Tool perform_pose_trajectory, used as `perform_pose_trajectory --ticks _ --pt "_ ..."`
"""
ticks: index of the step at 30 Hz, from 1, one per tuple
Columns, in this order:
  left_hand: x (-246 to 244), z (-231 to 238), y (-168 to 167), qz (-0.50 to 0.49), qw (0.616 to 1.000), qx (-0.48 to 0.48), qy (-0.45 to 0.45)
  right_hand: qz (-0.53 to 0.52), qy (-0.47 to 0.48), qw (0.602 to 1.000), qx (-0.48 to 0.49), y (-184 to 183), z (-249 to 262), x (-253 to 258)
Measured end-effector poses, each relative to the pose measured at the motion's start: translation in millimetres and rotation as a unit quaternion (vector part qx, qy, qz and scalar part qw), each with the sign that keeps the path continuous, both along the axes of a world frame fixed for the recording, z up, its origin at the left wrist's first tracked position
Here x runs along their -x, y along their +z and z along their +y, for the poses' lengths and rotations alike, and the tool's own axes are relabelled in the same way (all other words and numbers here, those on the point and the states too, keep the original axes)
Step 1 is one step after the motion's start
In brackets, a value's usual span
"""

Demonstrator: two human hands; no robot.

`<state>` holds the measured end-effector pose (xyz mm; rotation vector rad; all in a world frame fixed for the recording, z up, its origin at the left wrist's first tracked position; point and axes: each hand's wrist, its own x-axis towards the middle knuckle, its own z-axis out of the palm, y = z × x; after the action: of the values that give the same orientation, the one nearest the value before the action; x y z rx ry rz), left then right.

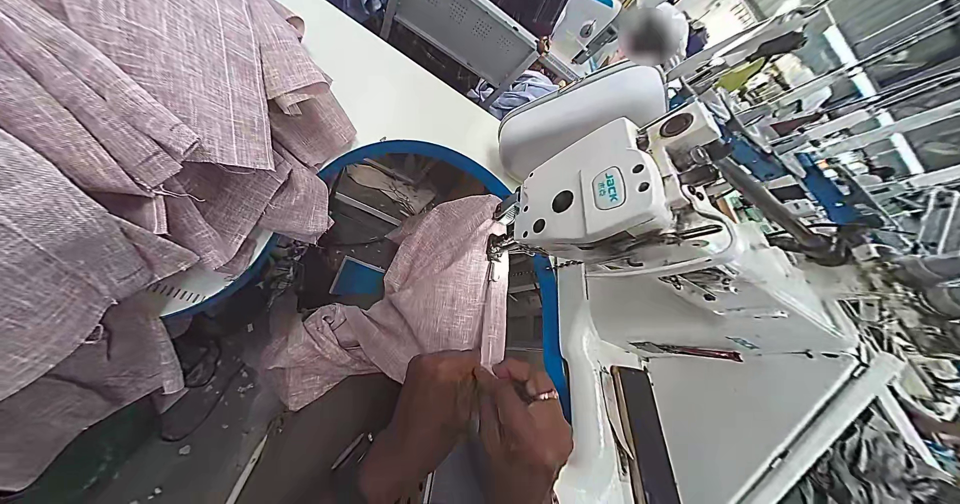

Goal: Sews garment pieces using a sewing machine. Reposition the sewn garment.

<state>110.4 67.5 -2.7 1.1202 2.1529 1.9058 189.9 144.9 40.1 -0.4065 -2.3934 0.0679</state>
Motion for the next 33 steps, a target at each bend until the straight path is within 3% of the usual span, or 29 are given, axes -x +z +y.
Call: perform_pose_trajectory --ticks 2,7,15,17,20,22,23,24,25,26,27,28,30,32,33 --pt "2 7 -2 0.005 0.999 -0.022 0.026 0.043 0.01 0.998 0.049 -7 5 5" --pt "15 29 -8 0.089 0.992 -0.047 0.069 0.063 0.013 0.997 0.035 -16 21 13" --pt "36 58 1 0.147 0.98 0.04 0.127 0.009 0.004 0.998 0.07 -15 37 32" --pt "38 60 2 0.115 0.986 0.032 0.115 -0.008 0.006 0.996 0.085 -13 41 32" --pt "64 50 -14 -0.054 0.998 0.021 0.035 -0.027 0.01 0.996 0.085 -11 38 32" --pt "126 43 -62 -0.089 0.984 0.144 -0.051 -0.022 0.067 0.995 0.075 -10 29 33" --pt "155 36 -88 -0.074 0.957 0.254 -0.119 -0.025 0.125 0.989 0.076 -5 18 26" --pt "174 26 -103 -0.06 0.901 0.381 -0.2 -0.038 0.205 0.975 0.079 4 0 14" --pt "184 21 -96 -0.032 0.837 0.48 -0.261 -0.073 0.303 0.946 0.088 20 -20 2" --pt "187 14 -68 0.006 0.802 0.521 -0.294 -0.12 0.391 0.908 0.089 38 -40 -5" --pt "178 -5 -29 0.049 0.799 0.512 -0.313 -0.165 0.438 0.881 0.07 48 -59 -10" --pt "156 -30 18 0.085 0.827 0.456 -0.318 -0.209 0.448 0.868 0.046 52 -70 -7" --pt "120 -81 94 0.163 0.929 0.23 -0.241 -0.271 0.433 0.859 0.044 38 -43 45" --pt "110 -118 114 0.134 0.976 0.068 -0.16 -0.279 0.455 0.84 0.102 35 9 100" --pt "111 -128 101 0.104 0.981 0.078 -0.146 -0.248 0.452 0.854 0.072 63 14 119"
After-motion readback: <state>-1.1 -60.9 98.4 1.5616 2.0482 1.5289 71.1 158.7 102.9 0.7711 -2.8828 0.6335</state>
